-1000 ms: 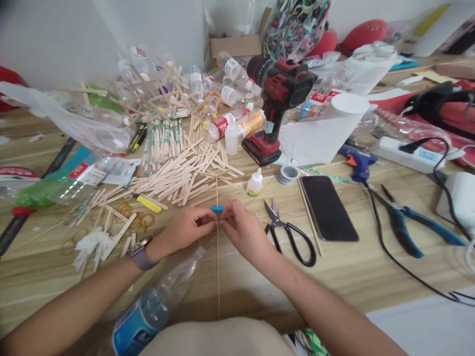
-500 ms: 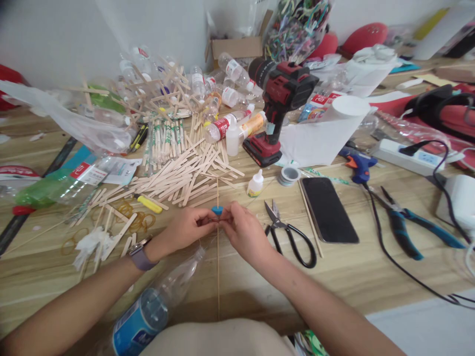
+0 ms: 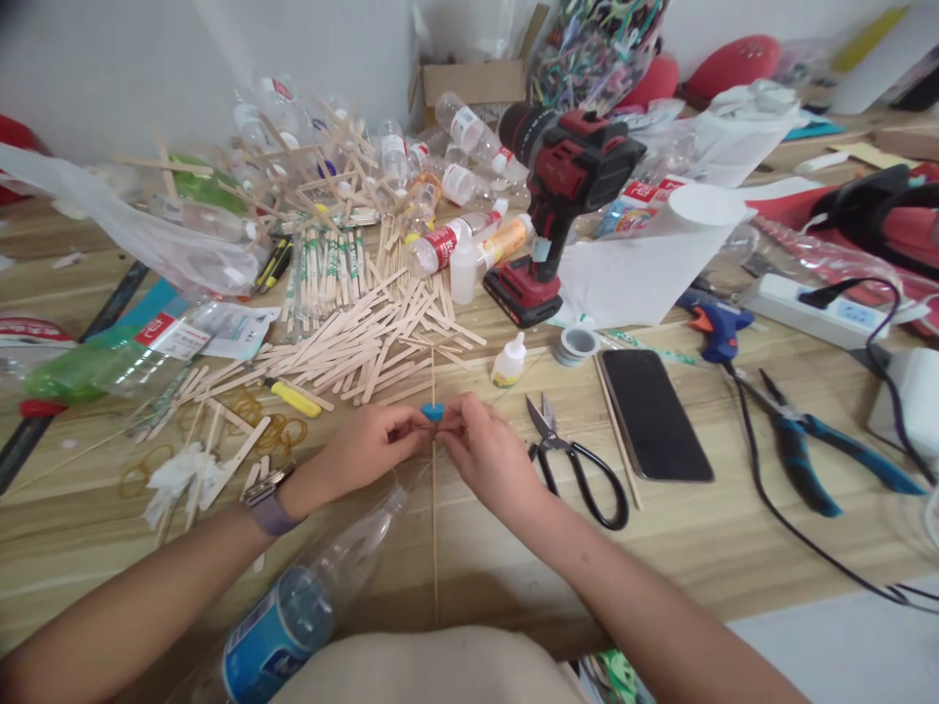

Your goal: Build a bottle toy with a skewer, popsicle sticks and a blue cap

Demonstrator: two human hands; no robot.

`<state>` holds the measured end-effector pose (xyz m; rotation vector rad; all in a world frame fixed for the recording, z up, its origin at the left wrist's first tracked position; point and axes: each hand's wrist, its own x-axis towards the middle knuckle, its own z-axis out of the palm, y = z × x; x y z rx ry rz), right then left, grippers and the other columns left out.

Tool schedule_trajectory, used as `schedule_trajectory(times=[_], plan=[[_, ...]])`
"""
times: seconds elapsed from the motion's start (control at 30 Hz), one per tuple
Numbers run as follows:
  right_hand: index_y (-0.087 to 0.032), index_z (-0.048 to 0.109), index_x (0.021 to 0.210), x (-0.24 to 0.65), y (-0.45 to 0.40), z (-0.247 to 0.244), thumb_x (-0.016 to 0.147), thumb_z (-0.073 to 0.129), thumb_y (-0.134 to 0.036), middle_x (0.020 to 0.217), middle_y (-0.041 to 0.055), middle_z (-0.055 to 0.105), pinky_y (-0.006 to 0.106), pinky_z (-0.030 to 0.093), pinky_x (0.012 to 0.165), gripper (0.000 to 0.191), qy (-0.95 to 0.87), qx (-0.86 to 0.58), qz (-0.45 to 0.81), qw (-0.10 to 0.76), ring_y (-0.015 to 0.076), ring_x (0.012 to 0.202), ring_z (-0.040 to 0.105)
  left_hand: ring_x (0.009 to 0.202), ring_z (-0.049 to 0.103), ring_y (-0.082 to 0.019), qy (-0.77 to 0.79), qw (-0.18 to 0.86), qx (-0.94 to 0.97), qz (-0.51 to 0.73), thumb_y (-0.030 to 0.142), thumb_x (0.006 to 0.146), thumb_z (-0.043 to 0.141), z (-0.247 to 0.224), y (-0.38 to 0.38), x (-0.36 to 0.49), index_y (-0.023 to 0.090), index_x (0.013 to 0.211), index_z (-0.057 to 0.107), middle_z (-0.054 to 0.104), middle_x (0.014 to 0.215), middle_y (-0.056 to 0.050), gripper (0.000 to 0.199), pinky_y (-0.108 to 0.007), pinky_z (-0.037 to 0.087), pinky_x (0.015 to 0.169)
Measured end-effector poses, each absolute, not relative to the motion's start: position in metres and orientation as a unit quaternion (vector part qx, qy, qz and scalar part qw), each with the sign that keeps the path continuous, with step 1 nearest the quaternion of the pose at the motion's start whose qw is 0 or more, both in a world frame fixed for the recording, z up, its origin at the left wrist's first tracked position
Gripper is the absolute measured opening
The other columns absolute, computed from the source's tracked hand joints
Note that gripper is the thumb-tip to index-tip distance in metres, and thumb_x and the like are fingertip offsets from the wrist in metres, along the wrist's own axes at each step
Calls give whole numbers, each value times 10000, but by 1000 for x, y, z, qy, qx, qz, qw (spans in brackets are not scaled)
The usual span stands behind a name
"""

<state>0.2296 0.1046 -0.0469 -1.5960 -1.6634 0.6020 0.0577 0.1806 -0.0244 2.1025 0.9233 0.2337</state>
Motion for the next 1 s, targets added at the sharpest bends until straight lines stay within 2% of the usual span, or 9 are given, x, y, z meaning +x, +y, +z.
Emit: schedule_trajectory(times=[0.13,0.2,0.47,0.67,0.77,0.87,1.0], plan=[[-225,495,861,229,105,-48,821,549,-181,784,30,685,299,494,647,80,-640,-625,238,378,208,732,661,857,665,-182,344,404,841,109,245,953,459,-26,179,53,190,988,693,747,976,-40,243,-269,452,740],[-215,501,882,228,105,-49,836,531,-196,811,44,681,305,497,655,58,-637,-624,241,383,206,739,657,902,669,-185,332,416,839,111,268,971,442,-27,178,50,201,1021,679,743,1033,-39,251,-275,462,778],[-193,505,950,225,103,-54,846,481,-175,810,59,645,300,493,587,108,-625,-621,260,394,195,688,625,691,592,-162,363,391,841,93,284,976,422,-28,172,48,188,910,618,669,771,-7,228,-262,402,633],[-184,536,979,226,99,-50,837,507,-203,735,24,630,277,487,531,147,-602,-626,279,409,170,599,608,699,552,-166,369,388,838,110,297,979,394,-31,168,47,187,833,562,605,736,-4,249,-275,387,655],[-190,565,987,228,99,-47,843,547,-225,719,15,669,282,513,569,149,-585,-631,287,421,171,612,643,713,542,-171,379,418,818,114,288,967,410,-30,170,49,188,781,534,585,721,-2,245,-280,380,657],[-197,613,930,229,100,-45,828,607,-242,791,37,731,299,545,648,112,-576,-632,292,429,186,700,694,711,541,-163,386,450,797,118,259,950,433,-28,171,51,186,736,523,574,705,6,244,-271,391,657],[-199,677,858,228,101,-43,831,618,-239,764,29,746,301,543,643,77,-585,-632,283,422,186,682,694,611,535,-136,395,479,775,118,276,966,392,-26,170,54,186,748,531,557,637,31,273,-245,412,591]])
